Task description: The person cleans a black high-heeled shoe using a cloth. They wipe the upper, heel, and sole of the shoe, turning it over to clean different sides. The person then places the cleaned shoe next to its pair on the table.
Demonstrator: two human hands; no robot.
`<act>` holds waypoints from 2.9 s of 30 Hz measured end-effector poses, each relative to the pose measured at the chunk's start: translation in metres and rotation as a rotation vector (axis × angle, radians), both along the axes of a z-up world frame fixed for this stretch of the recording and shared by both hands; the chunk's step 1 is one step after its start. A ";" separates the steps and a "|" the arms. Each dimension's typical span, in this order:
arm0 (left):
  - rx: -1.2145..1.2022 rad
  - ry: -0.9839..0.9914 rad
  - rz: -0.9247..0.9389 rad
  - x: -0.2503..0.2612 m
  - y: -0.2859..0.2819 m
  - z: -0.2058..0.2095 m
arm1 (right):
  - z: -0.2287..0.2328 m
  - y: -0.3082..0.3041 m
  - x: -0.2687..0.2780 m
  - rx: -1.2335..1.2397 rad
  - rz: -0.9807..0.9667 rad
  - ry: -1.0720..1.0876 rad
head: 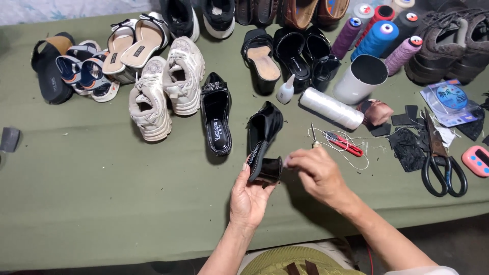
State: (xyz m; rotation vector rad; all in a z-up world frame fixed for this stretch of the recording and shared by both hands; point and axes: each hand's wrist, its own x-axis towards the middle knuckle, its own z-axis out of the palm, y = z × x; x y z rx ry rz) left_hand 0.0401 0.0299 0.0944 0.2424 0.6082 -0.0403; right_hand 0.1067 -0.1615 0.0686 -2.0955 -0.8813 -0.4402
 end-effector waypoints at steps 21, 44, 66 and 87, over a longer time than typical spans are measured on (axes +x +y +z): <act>-0.281 0.095 0.065 0.005 -0.001 0.007 | 0.014 0.031 -0.013 0.105 -0.156 0.279; -0.264 0.048 0.155 -0.001 0.016 -0.019 | -0.044 0.048 0.012 -0.404 0.005 0.190; -0.123 0.039 0.033 -0.005 -0.003 -0.039 | 0.060 0.013 -0.004 -0.100 0.324 0.361; -0.139 0.099 0.024 -0.005 -0.002 -0.038 | 0.002 0.040 -0.023 0.165 0.171 0.186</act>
